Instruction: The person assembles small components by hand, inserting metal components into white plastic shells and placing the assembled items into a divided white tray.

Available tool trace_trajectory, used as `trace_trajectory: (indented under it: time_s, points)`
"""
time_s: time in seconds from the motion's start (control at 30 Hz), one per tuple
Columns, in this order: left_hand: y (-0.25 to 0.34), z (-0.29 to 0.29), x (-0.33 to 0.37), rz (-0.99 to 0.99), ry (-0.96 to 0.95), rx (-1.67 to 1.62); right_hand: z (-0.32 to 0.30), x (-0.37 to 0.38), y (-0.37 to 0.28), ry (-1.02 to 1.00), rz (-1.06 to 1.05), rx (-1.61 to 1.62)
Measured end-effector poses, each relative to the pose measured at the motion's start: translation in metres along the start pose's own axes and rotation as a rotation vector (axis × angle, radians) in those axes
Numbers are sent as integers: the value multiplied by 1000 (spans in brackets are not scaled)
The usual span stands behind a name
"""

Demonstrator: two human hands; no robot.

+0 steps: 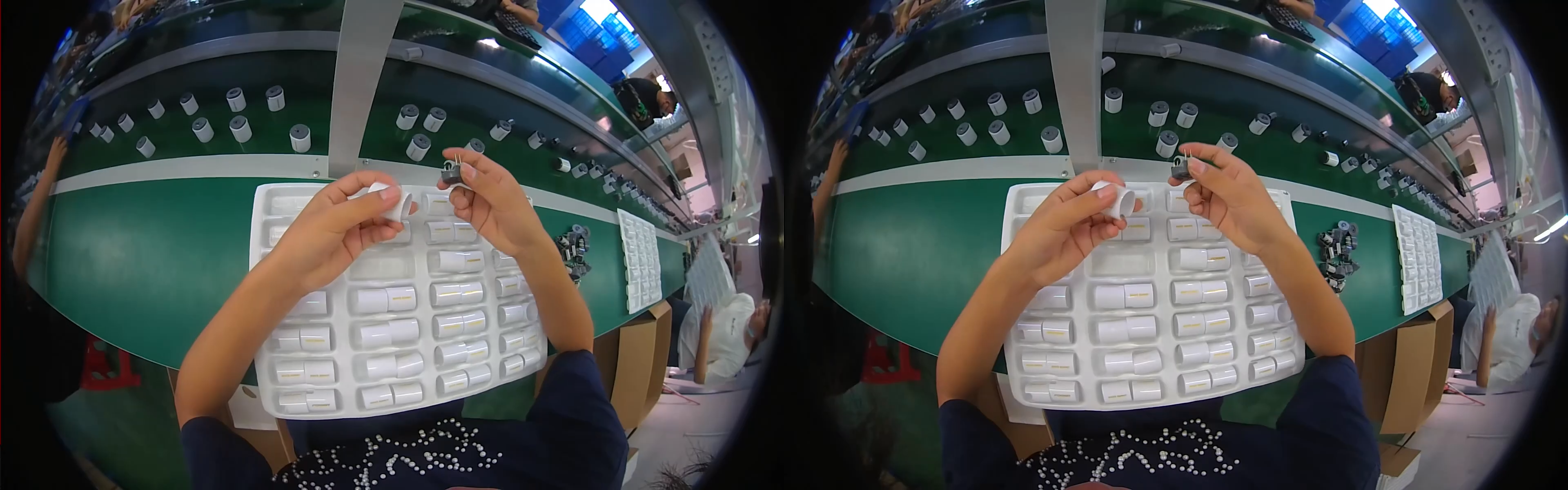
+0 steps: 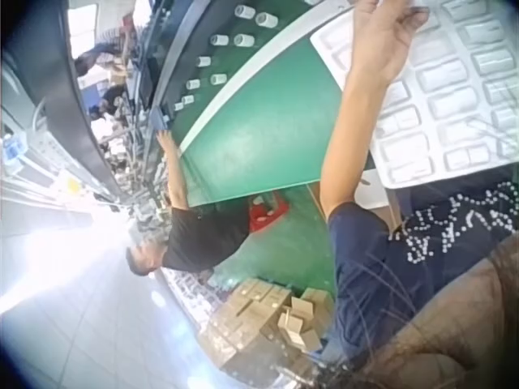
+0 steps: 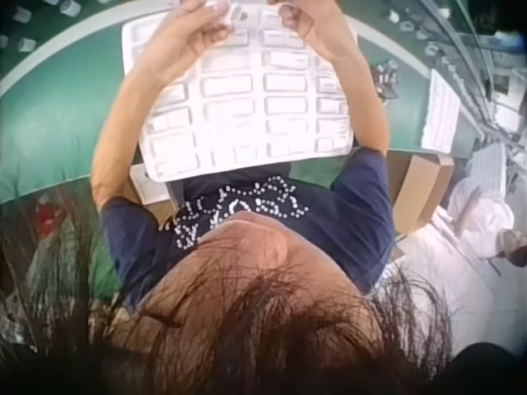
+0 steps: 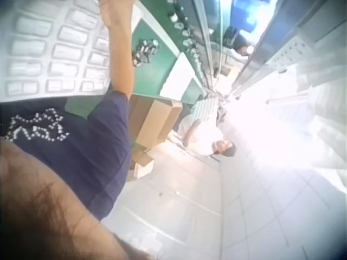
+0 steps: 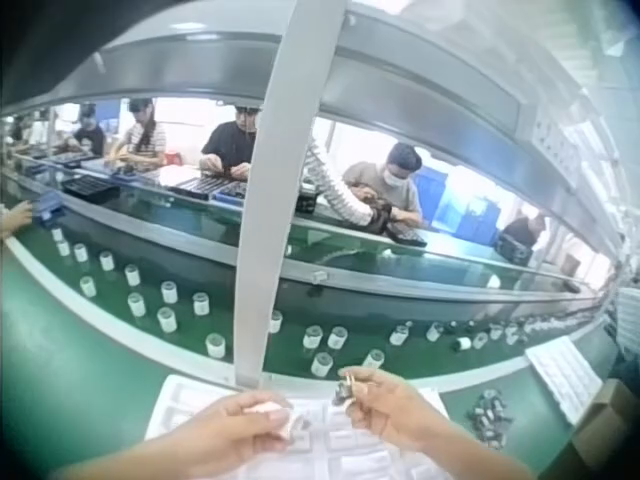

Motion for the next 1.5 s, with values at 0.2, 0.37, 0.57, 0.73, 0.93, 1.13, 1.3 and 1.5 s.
trace_trajectory:
  time_s: [0.2,0.37,0.57,0.73,0.93,1.13,1.3,1.5]
  points:
    - [2,-2,-5,7,155,60,33,-13,-6,91,-99,-83]
    - [-3,2,-8,-130,170,332,54,-26,-15,54,-428,-557]
    - [-4,9,-11,-96,211,432,59,-32,-24,-56,-545,-608]
    - [-11,3,-10,-71,219,449,72,-37,-24,-68,-681,-931]
    - [-17,-2,-8,15,214,544,85,-48,-26,43,-788,-1198]
    - [-16,1,-12,13,163,513,104,-60,-17,-35,-1146,-1302]
    - [-22,1,-13,7,183,502,108,-59,-20,-39,-1205,-1328]
    - [-19,8,-22,112,83,799,107,-60,-19,-17,-1122,-1348]
Point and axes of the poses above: each hand's wrist, its own x-axis towards the middle knuckle, its own z-axis out of the palm, y = z × x, the point moved 7 cm from there along x, towards the middle knuckle, and after that the axes turned 1 degree about -x, right-handed, at the moved point
